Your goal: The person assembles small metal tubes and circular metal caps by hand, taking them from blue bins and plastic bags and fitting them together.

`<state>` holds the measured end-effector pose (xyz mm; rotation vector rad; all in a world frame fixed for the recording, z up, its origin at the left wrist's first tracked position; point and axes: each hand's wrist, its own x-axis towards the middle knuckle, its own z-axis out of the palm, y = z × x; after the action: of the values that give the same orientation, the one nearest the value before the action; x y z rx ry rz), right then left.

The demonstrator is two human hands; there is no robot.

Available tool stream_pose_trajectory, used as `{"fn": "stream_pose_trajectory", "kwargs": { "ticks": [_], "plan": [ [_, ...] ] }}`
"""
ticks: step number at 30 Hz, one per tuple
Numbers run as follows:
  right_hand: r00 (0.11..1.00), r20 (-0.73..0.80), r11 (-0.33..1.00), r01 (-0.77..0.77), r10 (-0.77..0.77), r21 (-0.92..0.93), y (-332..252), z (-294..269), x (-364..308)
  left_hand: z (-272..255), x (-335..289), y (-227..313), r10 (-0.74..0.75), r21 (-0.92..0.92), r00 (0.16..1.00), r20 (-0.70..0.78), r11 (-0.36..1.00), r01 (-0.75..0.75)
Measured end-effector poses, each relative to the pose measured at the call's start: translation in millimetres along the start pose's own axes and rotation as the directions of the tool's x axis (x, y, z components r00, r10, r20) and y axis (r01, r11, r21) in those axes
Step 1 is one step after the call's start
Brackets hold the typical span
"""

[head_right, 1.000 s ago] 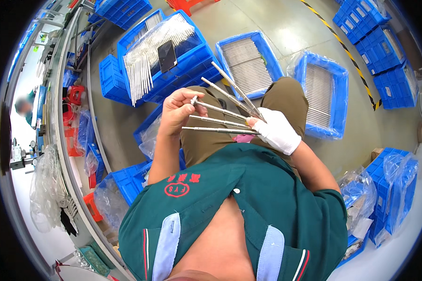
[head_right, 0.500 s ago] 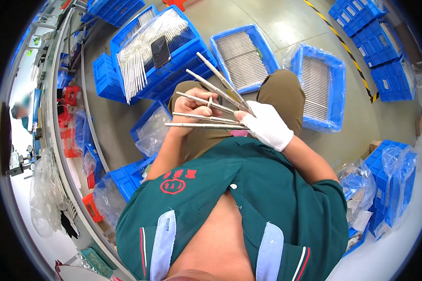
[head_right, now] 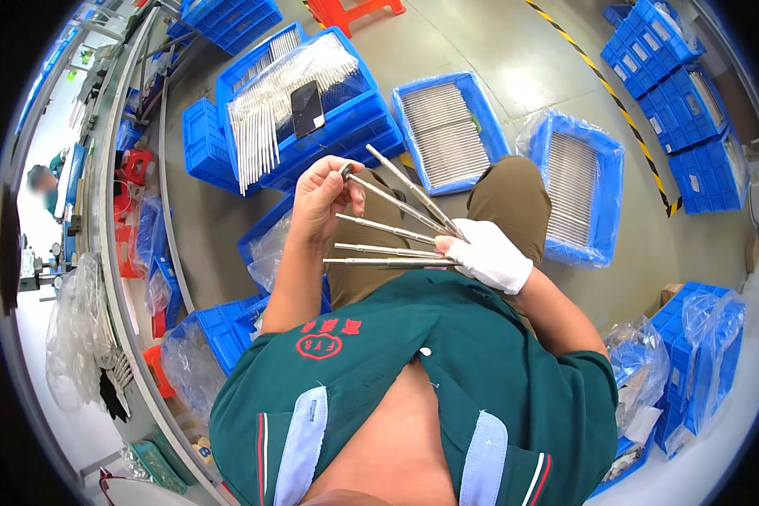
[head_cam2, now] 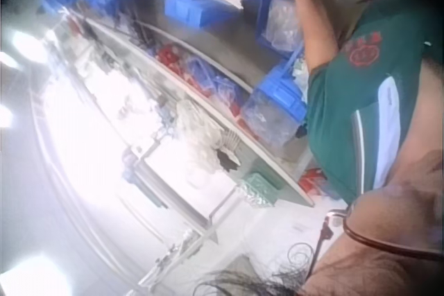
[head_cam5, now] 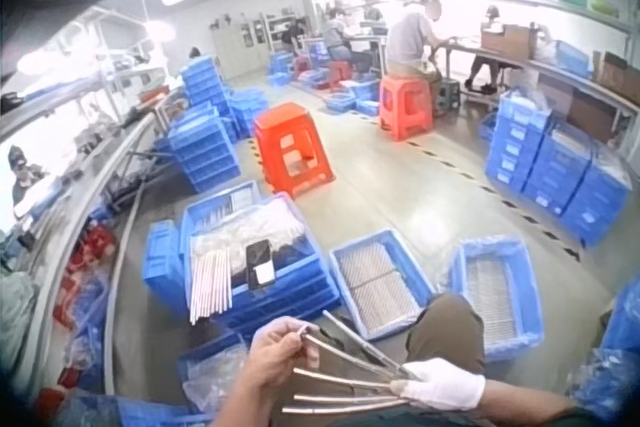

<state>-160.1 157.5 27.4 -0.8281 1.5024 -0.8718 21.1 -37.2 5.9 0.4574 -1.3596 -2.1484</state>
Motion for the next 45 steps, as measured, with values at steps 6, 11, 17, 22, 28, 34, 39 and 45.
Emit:
{"fn": "stream_pose_trajectory", "kwargs": {
  "ticks": [6, 11, 17, 22, 28, 34, 39, 45],
  "plan": [
    [0.993, -0.019, 0.989, 0.115, -0.117, -0.092, 2, -3, 0, 0, 4, 5, -0.037, -0.042, 0.991, 0.131, 0.998, 0.043],
    [0.999, 0.036, 1.0, -0.008, 0.007, 0.02, -5, -3, 0, 5, 4, -5, -0.064, -0.049, 0.988, 0.14, 0.996, 0.072],
    [0.99, 0.123, 0.954, -0.106, 0.073, 0.281, -4, 1, 1, 3, 3, -4, -0.007, -0.061, 0.992, 0.126, 0.998, 0.015],
    [0.991, 0.125, 0.961, -0.077, 0.045, 0.264, -9, 7, 0, 25, -5, -22, -0.129, -0.241, 0.957, 0.259, 0.951, 0.193],
    [0.99, 0.114, 0.966, -0.113, 0.088, 0.234, -10, 1, 0, 23, -12, 3, -0.136, 0.118, 0.99, 0.049, 0.985, 0.129],
    [0.964, 0.254, 0.959, -0.146, 0.082, 0.245, -4, -2, -1, -5, 6, 8, 0.014, -0.006, 0.997, 0.082, 1.0, -0.014],
    [0.941, 0.336, 0.953, -0.141, 0.044, 0.269, 1, -1, 3, -5, 7, 6, 0.003, -0.09, 0.994, 0.113, 0.996, 0.007],
    [0.915, 0.4, 0.921, -0.195, 0.048, 0.336, -3, 0, 2, 3, 9, 5, -0.024, -0.008, 0.981, 0.195, 1.0, 0.026]
  ]
}}
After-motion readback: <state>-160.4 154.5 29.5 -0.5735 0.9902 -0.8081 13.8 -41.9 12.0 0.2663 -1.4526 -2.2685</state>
